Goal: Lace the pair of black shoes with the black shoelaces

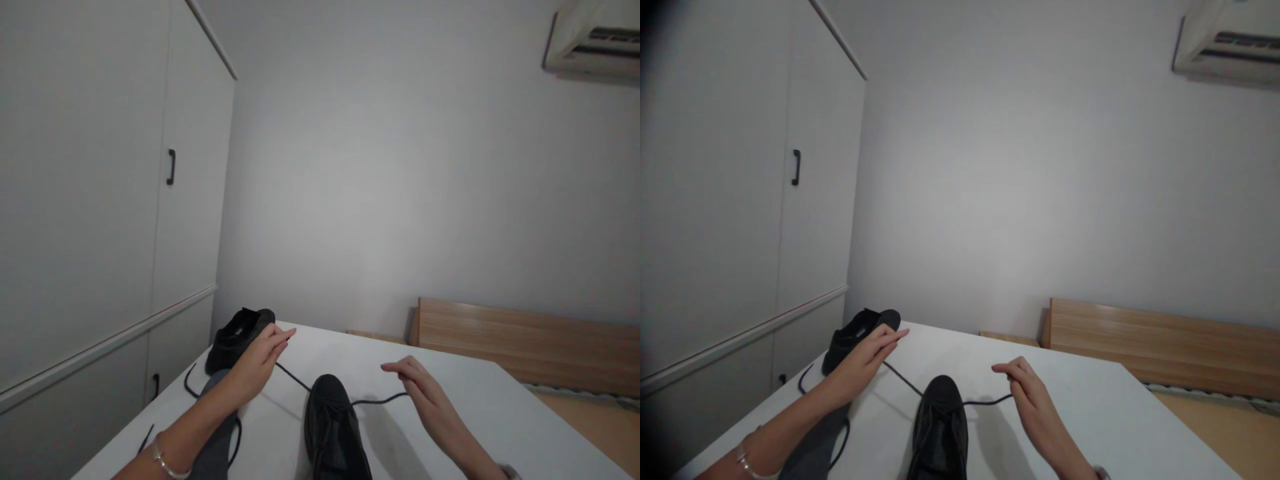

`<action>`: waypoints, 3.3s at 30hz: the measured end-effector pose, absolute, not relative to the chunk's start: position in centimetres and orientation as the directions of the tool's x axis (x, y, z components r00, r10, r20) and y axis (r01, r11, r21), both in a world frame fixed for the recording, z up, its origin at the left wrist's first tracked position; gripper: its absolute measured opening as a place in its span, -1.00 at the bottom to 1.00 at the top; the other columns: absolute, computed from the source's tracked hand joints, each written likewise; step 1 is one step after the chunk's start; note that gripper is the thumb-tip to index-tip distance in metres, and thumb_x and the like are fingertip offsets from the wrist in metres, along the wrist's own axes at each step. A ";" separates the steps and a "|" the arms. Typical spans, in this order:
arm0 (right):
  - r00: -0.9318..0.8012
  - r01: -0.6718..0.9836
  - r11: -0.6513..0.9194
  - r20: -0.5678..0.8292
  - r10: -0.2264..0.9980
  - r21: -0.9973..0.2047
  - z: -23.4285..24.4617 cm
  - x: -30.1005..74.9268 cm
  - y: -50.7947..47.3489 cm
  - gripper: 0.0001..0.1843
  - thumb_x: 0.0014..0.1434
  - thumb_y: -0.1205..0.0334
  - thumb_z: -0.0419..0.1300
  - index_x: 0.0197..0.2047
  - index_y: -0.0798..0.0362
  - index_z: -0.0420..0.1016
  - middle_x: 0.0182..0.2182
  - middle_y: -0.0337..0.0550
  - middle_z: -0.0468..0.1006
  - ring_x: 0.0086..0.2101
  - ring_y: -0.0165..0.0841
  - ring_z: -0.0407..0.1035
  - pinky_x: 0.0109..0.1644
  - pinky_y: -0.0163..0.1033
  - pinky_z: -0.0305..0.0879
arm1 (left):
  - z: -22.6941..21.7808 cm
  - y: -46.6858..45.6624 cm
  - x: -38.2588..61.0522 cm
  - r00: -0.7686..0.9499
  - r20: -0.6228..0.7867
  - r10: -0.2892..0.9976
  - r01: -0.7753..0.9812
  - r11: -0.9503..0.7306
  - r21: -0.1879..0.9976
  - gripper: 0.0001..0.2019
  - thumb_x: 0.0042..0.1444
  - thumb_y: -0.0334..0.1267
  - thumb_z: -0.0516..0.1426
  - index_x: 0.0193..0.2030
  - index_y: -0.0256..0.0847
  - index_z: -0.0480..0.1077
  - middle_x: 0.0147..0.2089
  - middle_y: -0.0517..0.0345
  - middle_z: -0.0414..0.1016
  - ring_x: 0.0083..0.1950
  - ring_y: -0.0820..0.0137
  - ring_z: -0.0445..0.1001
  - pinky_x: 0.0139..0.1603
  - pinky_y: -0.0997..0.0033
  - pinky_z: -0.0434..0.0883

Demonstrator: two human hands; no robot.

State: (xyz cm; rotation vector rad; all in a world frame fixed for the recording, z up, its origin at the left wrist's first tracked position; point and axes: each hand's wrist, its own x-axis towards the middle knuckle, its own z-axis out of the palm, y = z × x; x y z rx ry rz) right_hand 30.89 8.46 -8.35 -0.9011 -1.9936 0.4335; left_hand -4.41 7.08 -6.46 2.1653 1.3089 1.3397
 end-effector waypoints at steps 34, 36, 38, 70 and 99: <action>-0.574 0.425 0.729 0.462 0.675 -0.536 -10.6 26.4 6.2 -0.83 0.27 0.23 0.14 -0.33 0.06 0.50 -0.40 -0.12 0.49 -0.39 -0.33 0.34 -0.34 -0.28 0.23 | -8.6 4.3 0.4 0.496 0.376 0.783 0.543 -0.617 0.569 -0.80 0.00 -0.55 0.33 -0.32 -0.18 0.52 -0.33 0.21 0.54 -0.19 0.37 0.44 -0.14 0.47 0.29; -0.570 0.433 0.728 0.465 0.678 -0.532 -10.7 26.4 6.1 -0.86 0.26 0.24 0.15 -0.31 0.06 0.50 -0.40 -0.12 0.51 -0.39 -0.33 0.37 -0.32 -0.28 0.27 | -8.8 4.4 0.4 0.503 0.357 0.787 0.523 -0.606 0.599 -0.81 0.04 -0.53 0.29 -0.26 -0.16 0.54 -0.36 0.22 0.57 -0.25 0.39 0.47 -0.16 0.48 0.31; -0.581 0.426 0.732 0.459 0.672 -0.531 -10.8 26.3 6.0 -0.87 0.25 0.26 0.14 -0.28 0.05 0.51 -0.39 -0.11 0.55 -0.37 -0.32 0.41 -0.28 -0.28 0.31 | -8.9 4.3 0.3 0.502 0.351 0.791 0.496 -0.595 0.632 -0.80 0.07 -0.49 0.25 -0.19 -0.14 0.55 -0.34 0.22 0.59 -0.28 0.40 0.50 -0.16 0.49 0.33; -0.615 0.481 0.770 0.464 0.637 -0.419 -10.0 25.7 4.9 -0.79 0.22 0.48 0.07 -0.26 0.03 0.48 -0.36 -0.13 0.56 -0.32 -0.29 0.43 -0.27 -0.27 0.28 | -8.3 1.6 2.6 0.445 0.313 0.839 0.649 -0.543 0.533 -0.68 -0.11 -0.57 0.07 -0.23 -0.15 0.42 -0.17 0.15 0.37 -0.22 0.37 0.40 -0.23 0.45 0.30; -0.536 0.840 0.517 0.398 0.744 0.166 -11.6 21.1 6.4 -0.63 0.03 0.63 0.14 -0.25 0.00 0.58 -0.22 -0.03 0.58 -0.28 -0.16 0.53 -0.40 -0.29 0.38 | -10.3 3.8 3.3 0.305 0.419 0.855 0.672 -0.505 0.542 -0.78 -0.02 -0.60 0.05 -0.34 -0.25 0.45 -0.27 0.09 0.36 -0.27 0.35 0.43 -0.28 0.48 0.31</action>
